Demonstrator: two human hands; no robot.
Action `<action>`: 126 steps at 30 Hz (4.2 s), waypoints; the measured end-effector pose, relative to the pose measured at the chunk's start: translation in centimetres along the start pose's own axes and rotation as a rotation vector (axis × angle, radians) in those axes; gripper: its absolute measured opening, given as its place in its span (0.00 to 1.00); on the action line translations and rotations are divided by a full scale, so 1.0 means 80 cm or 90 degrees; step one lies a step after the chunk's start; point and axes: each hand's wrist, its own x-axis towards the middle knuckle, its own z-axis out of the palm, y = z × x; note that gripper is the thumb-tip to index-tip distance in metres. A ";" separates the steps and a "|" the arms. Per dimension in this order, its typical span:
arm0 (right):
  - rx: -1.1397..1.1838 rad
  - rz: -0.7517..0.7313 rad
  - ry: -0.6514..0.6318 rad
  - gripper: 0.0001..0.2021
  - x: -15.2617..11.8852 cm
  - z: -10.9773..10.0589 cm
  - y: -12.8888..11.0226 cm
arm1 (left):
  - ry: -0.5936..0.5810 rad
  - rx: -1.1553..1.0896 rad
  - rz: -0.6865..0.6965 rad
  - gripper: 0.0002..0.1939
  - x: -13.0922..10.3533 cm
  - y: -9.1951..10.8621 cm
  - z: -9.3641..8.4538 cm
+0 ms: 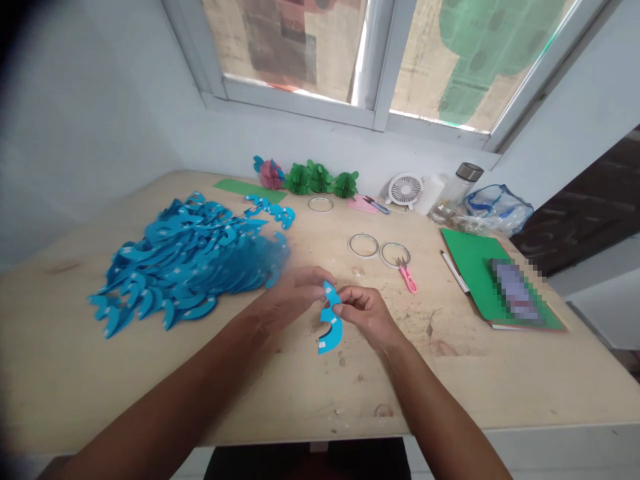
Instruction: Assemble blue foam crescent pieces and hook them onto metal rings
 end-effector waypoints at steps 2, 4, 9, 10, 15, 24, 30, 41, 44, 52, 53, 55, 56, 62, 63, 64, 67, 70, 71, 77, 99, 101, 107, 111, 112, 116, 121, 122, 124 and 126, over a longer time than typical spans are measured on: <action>-0.001 0.001 0.002 0.04 0.000 0.000 0.000 | -0.005 0.001 0.002 0.08 0.000 -0.001 -0.001; 0.000 0.001 0.003 0.04 0.000 0.000 0.000 | -0.006 0.004 0.005 0.08 0.000 -0.002 -0.002; 0.005 0.012 0.006 0.05 0.000 0.001 -0.002 | -0.001 0.011 0.010 0.08 0.001 -0.003 -0.001; 0.007 0.015 0.007 0.05 0.000 0.001 -0.002 | -0.003 0.008 0.012 0.07 0.001 -0.003 0.000; 0.015 0.023 -0.001 0.05 -0.001 0.003 -0.006 | -0.019 -0.007 0.011 0.07 0.000 -0.001 0.000; 0.064 0.055 -0.032 0.05 -0.002 0.002 -0.006 | -0.047 -0.018 0.003 0.07 -0.002 0.002 0.001; 0.094 0.074 -0.045 0.07 -0.003 0.001 -0.005 | -0.064 -0.020 -0.007 0.06 -0.003 0.004 0.002; 0.119 0.096 -0.063 0.08 -0.005 0.000 -0.004 | -0.084 -0.024 -0.007 0.08 -0.003 0.005 0.003; 0.116 0.094 -0.062 0.08 -0.005 0.000 -0.004 | -0.082 -0.022 -0.008 0.08 -0.003 0.004 0.003; 0.129 0.090 -0.056 0.07 -0.005 0.001 -0.006 | -0.073 -0.046 -0.010 0.09 -0.003 0.002 0.002; 0.132 0.089 -0.060 0.07 -0.005 0.001 -0.006 | -0.072 -0.045 -0.009 0.09 -0.003 0.002 0.002; 0.135 0.088 -0.067 0.07 -0.005 0.001 -0.005 | -0.072 -0.041 -0.011 0.10 -0.003 0.002 0.002; 0.135 0.089 -0.068 0.07 -0.005 0.000 -0.005 | -0.071 -0.038 -0.012 0.10 -0.003 0.002 0.001; 0.136 0.096 -0.064 0.08 -0.004 0.000 -0.004 | -0.061 -0.038 -0.014 0.10 -0.004 0.003 0.002; 0.138 0.097 -0.063 0.07 -0.004 0.001 -0.004 | -0.059 -0.038 -0.016 0.10 -0.004 0.004 0.002; 0.141 0.098 -0.062 0.07 -0.005 0.001 -0.005 | -0.055 -0.038 -0.018 0.10 -0.005 0.004 0.002; 0.142 0.098 -0.062 0.06 -0.004 0.002 -0.006 | -0.045 -0.035 -0.021 0.09 -0.005 0.004 0.003; 0.133 0.095 -0.059 0.06 -0.004 0.002 -0.006 | -0.034 -0.035 -0.019 0.09 -0.004 0.004 0.001; 0.127 0.093 -0.054 0.06 -0.004 0.003 -0.006 | -0.027 -0.034 -0.017 0.10 -0.003 0.003 0.000; 0.087 0.061 0.036 0.06 0.000 0.002 -0.002 | 0.013 0.020 0.003 0.15 0.003 -0.002 -0.006; -0.136 0.029 0.087 0.11 0.005 0.006 0.003 | 0.224 0.268 0.082 0.10 0.004 -0.004 0.011; -0.152 0.020 0.080 0.12 0.005 0.005 0.002 | 0.222 0.267 0.081 0.11 0.006 -0.005 0.009; -0.156 0.019 0.100 0.13 0.006 0.003 0.008 | 0.238 0.275 0.071 0.14 0.013 -0.014 0.002; -0.179 0.005 0.129 0.13 0.007 0.002 0.011 | 0.227 0.228 0.039 0.18 0.013 -0.016 0.001; -0.183 0.002 0.130 0.13 0.007 0.002 0.011 | 0.225 0.226 0.037 0.17 0.012 -0.015 0.002; -0.198 0.002 0.126 0.12 0.006 0.003 0.009 | 0.246 0.291 0.068 0.11 0.007 -0.009 0.010; -0.277 -0.024 0.112 0.11 0.006 0.004 0.008 | 0.289 0.358 0.097 0.09 0.004 -0.007 0.018; -0.297 -0.031 0.114 0.10 0.006 0.004 0.009 | 0.297 0.362 0.101 0.09 0.004 -0.007 0.019; -0.328 -0.037 0.129 0.09 0.006 0.004 0.010 | 0.308 0.364 0.106 0.09 0.004 -0.008 0.018; -0.348 -0.038 0.150 0.08 0.006 0.003 0.011 | 0.306 0.359 0.101 0.10 0.006 -0.009 0.016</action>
